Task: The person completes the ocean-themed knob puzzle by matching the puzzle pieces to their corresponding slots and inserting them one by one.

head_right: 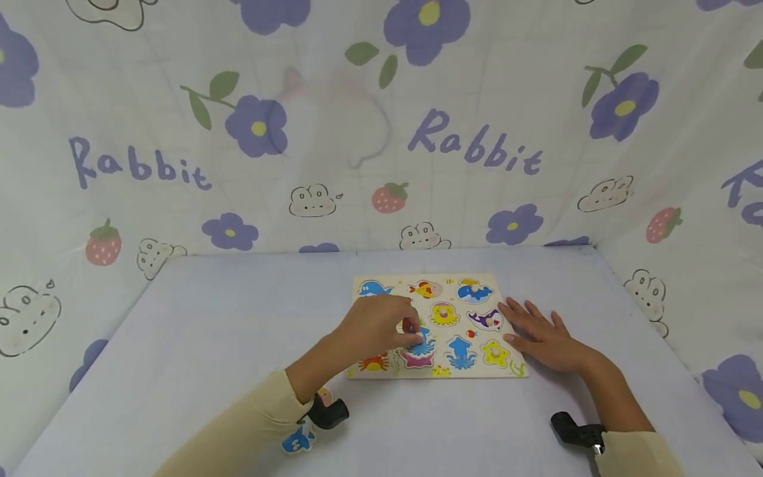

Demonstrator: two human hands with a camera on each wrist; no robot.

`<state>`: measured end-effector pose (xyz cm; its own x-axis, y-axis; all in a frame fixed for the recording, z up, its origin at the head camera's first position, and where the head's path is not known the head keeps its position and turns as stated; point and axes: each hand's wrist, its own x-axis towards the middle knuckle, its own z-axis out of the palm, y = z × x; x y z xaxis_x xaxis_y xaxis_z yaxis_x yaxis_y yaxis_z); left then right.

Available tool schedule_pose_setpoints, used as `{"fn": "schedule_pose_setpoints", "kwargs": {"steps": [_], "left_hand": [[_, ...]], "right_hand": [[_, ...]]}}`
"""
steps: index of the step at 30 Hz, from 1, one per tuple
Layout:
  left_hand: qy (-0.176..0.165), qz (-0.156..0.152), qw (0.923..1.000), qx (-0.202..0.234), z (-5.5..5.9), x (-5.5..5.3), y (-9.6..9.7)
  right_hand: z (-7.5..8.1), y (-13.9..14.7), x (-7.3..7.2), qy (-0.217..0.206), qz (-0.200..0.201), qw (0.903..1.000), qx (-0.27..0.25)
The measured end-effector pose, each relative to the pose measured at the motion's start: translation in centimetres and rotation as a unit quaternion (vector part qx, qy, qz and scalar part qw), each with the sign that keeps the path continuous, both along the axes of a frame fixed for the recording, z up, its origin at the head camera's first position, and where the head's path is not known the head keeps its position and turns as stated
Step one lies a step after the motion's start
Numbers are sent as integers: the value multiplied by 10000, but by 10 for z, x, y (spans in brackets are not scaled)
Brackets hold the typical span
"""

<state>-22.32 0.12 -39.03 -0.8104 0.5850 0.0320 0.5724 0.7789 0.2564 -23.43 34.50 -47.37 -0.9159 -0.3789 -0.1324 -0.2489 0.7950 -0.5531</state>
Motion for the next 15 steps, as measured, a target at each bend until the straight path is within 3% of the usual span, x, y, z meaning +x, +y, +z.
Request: {"fn": "schedule_pose_setpoints", "kwargs": {"steps": [15], "left_hand": [[199,-179,9990,-361,-27,-11,56]], "right_hand": [[-2,3,-2,113,118,9999,3]]}}
